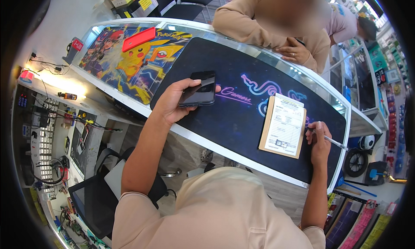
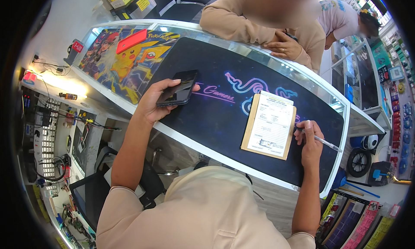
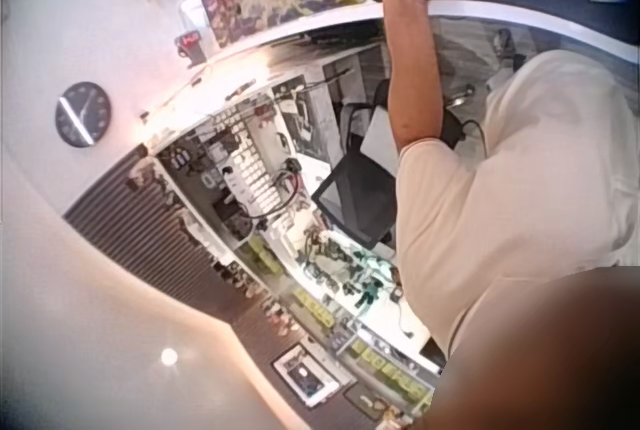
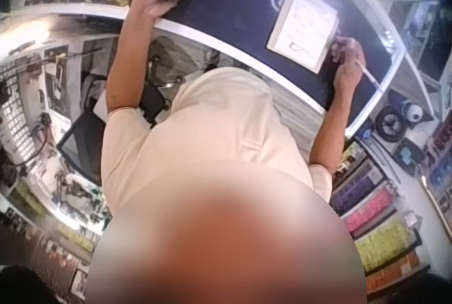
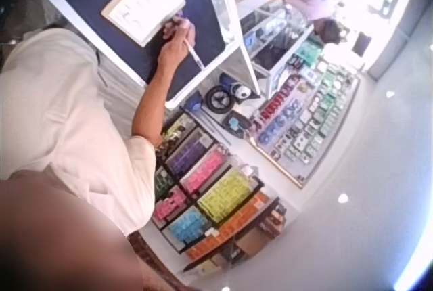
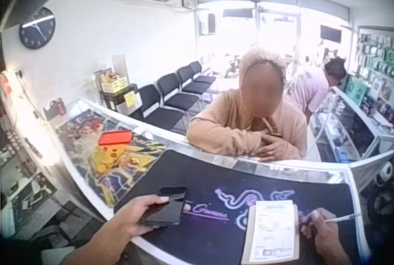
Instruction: The person writes on a notepad at a counter, interacts with a customer, and then moves to a workbench to connect a power supply to a disassembled electronic device.
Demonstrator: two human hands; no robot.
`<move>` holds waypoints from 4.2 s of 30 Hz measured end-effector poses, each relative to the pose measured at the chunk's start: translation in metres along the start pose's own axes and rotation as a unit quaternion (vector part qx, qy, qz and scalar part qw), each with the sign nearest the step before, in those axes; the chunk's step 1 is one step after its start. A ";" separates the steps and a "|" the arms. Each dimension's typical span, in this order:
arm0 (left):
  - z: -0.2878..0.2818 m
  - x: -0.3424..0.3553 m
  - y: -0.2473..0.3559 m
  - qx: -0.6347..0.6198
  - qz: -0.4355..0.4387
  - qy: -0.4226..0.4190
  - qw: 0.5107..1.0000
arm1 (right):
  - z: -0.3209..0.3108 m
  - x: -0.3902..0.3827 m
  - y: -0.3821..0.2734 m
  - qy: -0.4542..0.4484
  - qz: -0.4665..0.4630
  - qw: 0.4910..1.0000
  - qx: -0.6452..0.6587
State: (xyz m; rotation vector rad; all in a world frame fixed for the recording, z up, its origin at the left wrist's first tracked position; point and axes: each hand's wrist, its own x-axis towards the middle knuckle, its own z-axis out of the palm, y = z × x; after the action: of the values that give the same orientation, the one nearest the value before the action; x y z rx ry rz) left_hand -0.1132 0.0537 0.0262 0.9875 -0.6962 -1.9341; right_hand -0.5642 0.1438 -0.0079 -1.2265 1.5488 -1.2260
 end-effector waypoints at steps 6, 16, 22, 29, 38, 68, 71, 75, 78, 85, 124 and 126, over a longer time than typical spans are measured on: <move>-0.005 0.002 0.000 -0.004 -0.002 -0.008 1.000 | -0.001 0.001 0.001 -0.002 0.002 1.000 0.001; -0.005 0.001 0.000 0.004 0.000 -0.008 1.000 | 0.000 0.000 0.001 0.001 0.002 1.000 -0.011; -0.010 0.002 -0.002 0.004 0.010 0.039 0.999 | 0.002 0.000 -0.001 -0.004 0.000 1.000 -0.009; -0.016 0.007 -0.014 0.262 0.169 0.166 0.936 | 0.000 0.000 0.000 -0.015 0.006 1.000 0.010; -0.010 0.000 -0.007 0.662 0.099 0.332 0.665 | -0.001 0.000 0.001 -0.023 0.003 0.999 0.025; 0.017 -0.008 -0.058 0.697 0.203 0.320 0.609 | -0.037 -0.034 -0.002 0.074 -0.023 0.996 -0.043; 0.008 -0.019 -0.048 0.655 0.192 0.339 0.647 | -0.033 -0.038 0.010 0.077 0.002 0.996 -0.044; -0.011 -0.032 -0.014 0.153 0.198 0.254 0.934 | -0.035 -0.038 0.013 0.093 -0.005 0.995 -0.040; -0.023 -0.046 -0.007 -0.101 0.201 0.067 0.972 | -0.036 -0.038 0.012 0.097 0.003 0.994 -0.044; -0.005 -0.041 -0.028 -0.034 0.235 0.133 0.962 | -0.034 -0.037 0.012 0.092 -0.007 0.995 -0.038; 0.159 0.054 -0.140 0.756 0.287 -0.086 0.582 | 0.020 -0.007 -0.003 -0.069 -0.092 0.981 -0.155; 0.159 0.054 -0.141 0.756 0.289 -0.085 0.581 | 0.022 -0.007 -0.001 -0.065 -0.097 0.981 -0.155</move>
State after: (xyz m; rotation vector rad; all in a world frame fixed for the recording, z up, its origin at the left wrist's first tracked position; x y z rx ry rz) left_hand -0.3248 0.0926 -0.0152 1.1498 -2.5738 -0.4359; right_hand -0.5415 0.1462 -0.0111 -1.6591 1.5919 -1.0233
